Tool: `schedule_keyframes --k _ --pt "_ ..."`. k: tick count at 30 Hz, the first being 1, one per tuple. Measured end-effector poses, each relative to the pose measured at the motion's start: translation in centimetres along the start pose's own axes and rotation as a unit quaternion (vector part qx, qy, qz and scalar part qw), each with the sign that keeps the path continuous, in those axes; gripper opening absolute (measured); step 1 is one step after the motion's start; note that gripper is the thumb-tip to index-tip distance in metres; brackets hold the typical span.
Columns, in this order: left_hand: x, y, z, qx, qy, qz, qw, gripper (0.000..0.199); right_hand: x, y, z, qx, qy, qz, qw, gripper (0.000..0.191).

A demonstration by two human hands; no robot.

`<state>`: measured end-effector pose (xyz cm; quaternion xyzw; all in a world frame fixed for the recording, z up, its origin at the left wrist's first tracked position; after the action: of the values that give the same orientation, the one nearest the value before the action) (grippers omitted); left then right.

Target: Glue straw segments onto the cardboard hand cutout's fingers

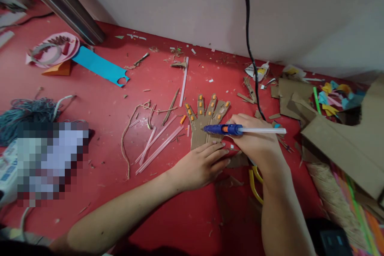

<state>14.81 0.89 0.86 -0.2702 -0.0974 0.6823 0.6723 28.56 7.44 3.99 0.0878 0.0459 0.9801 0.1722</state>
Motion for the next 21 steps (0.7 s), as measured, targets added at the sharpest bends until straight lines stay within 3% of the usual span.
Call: schedule_keyframes --k 5,11,17,21 --pt "0.01 0.04 -0.07 0.005 0.001 0.000 1.000 0.027 -0.09 -0.12 0.04 -0.002 0.001 -0.002 1.000 0.014" --pt "-0.05 0.00 0.23 -0.006 -0.008 -0.004 1.000 0.026 -0.29 -0.06 -0.33 0.034 -0.011 0.007 0.999 0.020" --pt "-0.08 0.00 0.39 -0.027 -0.009 -0.004 1.000 0.026 -0.30 -0.01 0.04 0.017 -0.001 0.013 1.000 0.015" --pt "-0.04 0.01 0.49 -0.039 -0.010 -0.002 0.999 0.027 0.10 0.26 0.05 0.046 -0.029 0.050 0.997 0.014"
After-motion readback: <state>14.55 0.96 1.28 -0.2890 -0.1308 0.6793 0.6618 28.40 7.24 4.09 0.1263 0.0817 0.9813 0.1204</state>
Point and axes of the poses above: each hand's wrist, its own y-axis away from the middle knuckle, its own z-axis out of the back of the hand, x = y × z, the point moved 8 cm from there along -y, towards the middle knuckle, and after that the axes turned 13 degrees about -z, right-handed, at the moved point
